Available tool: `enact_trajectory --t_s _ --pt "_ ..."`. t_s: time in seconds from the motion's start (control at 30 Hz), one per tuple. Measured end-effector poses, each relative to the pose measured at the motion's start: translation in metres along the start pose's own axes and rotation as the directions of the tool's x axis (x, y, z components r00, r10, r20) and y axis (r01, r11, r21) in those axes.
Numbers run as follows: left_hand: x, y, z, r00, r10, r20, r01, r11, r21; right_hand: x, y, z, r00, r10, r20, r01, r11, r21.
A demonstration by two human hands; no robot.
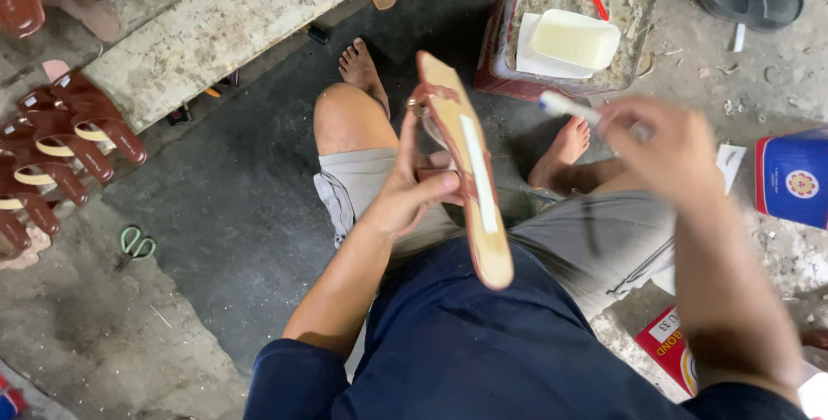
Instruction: The person sits on the floor and applies a white adhesive to the sole of a brown slide sandal using a toothbrush. They repeatedly dip the brush into a container and spread the glue along the sole, then place the sandal on a nearby shelf with others.
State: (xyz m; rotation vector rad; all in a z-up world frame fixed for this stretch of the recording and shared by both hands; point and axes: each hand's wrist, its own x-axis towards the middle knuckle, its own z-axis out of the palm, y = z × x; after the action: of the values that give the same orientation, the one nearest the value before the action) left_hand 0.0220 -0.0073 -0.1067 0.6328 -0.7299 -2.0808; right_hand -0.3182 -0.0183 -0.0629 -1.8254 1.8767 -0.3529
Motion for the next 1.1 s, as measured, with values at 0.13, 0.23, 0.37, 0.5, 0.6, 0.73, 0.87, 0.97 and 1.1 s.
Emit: enact_trajectory --t_s 0.13,0.23,0.37,0.5,0.6,0.73,0.87,0.97,1.1 --pt "-0.003 0.008 0.024 0.997 -0.077 0.015 0.075 0.993 0.091 -0.048 -0.046 0.019 0.973 -0.188 -0.135 0.230 0.845 0.483" --pt "-0.004 0.014 0.039 0.993 0.074 0.088 -0.107 0.868 0.484 -0.051 -0.064 0.029 0.965 -0.189 -0.179 0.259 0.765 0.590" --pt "-0.009 0.020 0.054 0.992 -0.099 0.074 0.066 0.931 0.360 -0.043 -0.071 0.032 0.932 -0.187 -0.311 0.327 0.804 0.497" --pt "-0.010 0.026 0.057 0.994 -0.065 0.084 0.036 0.953 0.302 -0.043 -0.068 0.031 0.875 -0.325 -0.358 0.468 0.756 0.457" --pt "-0.013 0.027 0.055 0.997 -0.016 0.075 -0.006 0.957 0.291 -0.046 -0.064 0.029 0.879 -0.353 -0.320 0.469 0.761 0.449" --pt "-0.013 0.027 0.051 0.989 0.112 0.095 -0.142 0.900 0.413 -0.052 -0.060 0.026 0.889 -0.360 -0.284 0.456 0.764 0.457" --pt "-0.012 0.026 0.048 0.994 0.104 0.037 -0.110 0.910 0.400 -0.056 -0.060 0.022 0.890 -0.375 -0.258 0.454 0.773 0.443" --pt "-0.011 0.026 0.047 0.987 0.161 0.025 -0.155 0.881 0.447 -0.061 -0.061 0.021 0.896 -0.370 -0.247 0.444 0.774 0.452" --pt "-0.010 0.026 0.049 0.980 0.199 0.000 -0.180 0.887 0.424 -0.068 -0.062 0.023 0.899 -0.352 -0.260 0.437 0.770 0.466"
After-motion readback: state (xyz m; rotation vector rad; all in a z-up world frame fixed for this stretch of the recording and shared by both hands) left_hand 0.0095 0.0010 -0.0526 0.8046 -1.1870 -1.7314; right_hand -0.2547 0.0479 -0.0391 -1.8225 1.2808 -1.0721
